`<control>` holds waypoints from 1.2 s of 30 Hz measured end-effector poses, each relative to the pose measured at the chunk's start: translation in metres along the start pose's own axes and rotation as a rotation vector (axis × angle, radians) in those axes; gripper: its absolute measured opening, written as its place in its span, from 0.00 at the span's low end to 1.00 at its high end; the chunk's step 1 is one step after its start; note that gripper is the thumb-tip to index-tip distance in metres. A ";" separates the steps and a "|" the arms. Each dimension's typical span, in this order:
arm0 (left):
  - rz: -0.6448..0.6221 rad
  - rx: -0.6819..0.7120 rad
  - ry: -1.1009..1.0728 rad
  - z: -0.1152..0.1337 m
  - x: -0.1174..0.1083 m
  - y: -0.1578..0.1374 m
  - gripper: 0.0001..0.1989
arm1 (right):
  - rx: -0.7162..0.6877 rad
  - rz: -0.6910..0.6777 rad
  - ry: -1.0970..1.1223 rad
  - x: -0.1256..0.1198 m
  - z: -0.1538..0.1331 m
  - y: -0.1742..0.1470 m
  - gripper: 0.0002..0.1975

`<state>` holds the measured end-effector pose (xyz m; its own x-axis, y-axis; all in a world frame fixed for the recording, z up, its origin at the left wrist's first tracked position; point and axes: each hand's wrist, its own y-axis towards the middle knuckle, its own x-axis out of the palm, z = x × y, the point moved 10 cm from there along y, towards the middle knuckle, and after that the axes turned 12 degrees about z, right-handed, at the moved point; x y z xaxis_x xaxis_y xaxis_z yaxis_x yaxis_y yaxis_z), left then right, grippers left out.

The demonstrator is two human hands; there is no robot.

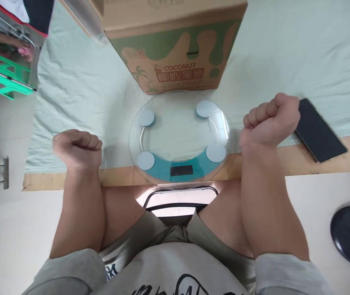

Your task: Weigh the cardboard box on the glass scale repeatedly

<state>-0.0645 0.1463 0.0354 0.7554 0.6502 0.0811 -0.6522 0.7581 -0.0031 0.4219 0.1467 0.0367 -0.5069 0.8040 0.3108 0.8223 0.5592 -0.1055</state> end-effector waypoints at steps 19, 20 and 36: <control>-0.245 0.159 0.682 -0.029 0.022 -0.007 0.17 | -0.045 -0.013 -0.071 0.009 0.015 0.008 0.19; -0.248 0.161 0.689 -0.029 0.022 -0.008 0.17 | -0.045 -0.013 -0.072 0.009 0.015 0.007 0.20; -0.292 0.182 0.711 -0.030 0.025 -0.010 0.18 | -0.016 0.005 -0.095 0.011 0.022 0.004 0.20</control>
<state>-0.0369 0.1568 0.0079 0.7174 0.3487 -0.6031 -0.3747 0.9230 0.0878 0.4136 0.1624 0.0191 -0.5247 0.8225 0.2196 0.8284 0.5527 -0.0910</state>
